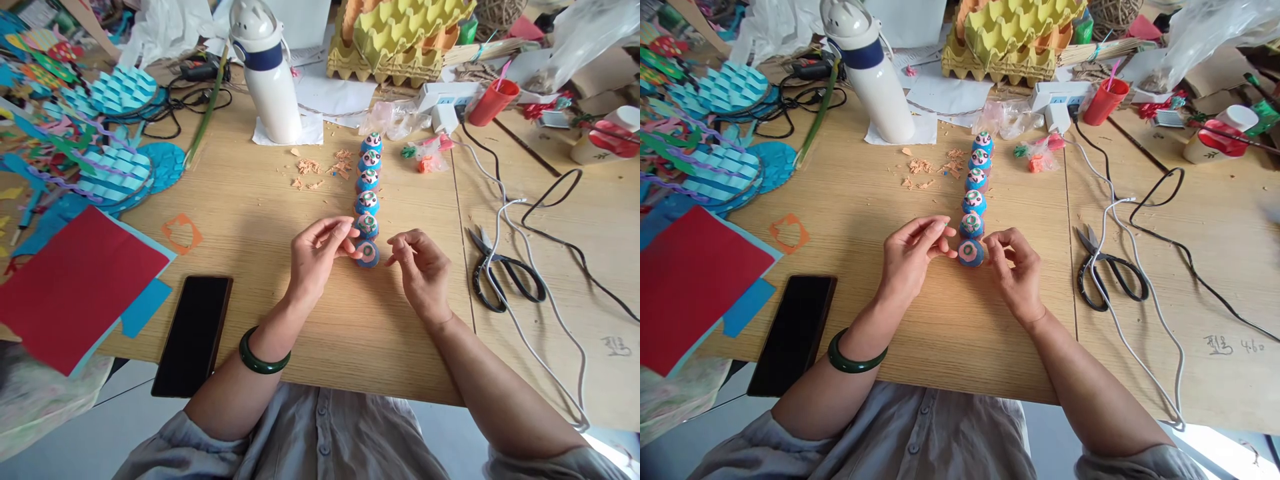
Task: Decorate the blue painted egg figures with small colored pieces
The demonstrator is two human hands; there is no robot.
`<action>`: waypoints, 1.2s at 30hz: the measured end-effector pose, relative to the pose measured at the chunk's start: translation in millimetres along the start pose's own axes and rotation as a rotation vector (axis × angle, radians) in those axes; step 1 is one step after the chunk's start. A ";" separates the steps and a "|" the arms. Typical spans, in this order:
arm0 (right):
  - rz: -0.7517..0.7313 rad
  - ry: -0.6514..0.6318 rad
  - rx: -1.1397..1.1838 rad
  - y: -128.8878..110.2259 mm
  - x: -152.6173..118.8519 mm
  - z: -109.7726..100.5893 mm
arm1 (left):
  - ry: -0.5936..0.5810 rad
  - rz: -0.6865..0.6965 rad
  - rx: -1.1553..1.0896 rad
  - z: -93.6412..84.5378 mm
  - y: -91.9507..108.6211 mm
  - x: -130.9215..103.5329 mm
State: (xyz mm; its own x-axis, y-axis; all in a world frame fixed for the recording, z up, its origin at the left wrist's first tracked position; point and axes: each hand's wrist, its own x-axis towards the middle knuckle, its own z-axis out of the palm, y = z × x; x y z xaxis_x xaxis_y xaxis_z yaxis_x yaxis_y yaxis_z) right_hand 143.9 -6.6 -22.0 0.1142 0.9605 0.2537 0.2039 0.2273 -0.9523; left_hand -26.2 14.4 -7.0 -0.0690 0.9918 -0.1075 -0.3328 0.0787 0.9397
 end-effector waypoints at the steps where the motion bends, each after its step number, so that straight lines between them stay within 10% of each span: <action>1: 0.027 -0.008 -0.007 -1.0 0.9 0.0 | 0.018 -0.012 -0.030 -0.8 0.0 1.5; 17: 0.168 0.002 0.028 -9.1 7.0 -1.9 | 0.011 -0.315 -0.196 -3.3 9.7 3.3; 36: 0.282 -0.041 0.195 -7.1 6.7 -0.6 | -0.193 0.041 0.295 -0.7 1.8 -7.4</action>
State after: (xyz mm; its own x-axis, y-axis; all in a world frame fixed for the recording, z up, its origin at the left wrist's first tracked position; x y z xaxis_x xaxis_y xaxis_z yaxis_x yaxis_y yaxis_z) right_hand 143.8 -2.0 -13.5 0.0994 0.9947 -0.0272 -0.0201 -0.0253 -0.9995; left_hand -27.0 7.2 -4.7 0.1117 0.9932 -0.0313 -0.0460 0.0366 0.9983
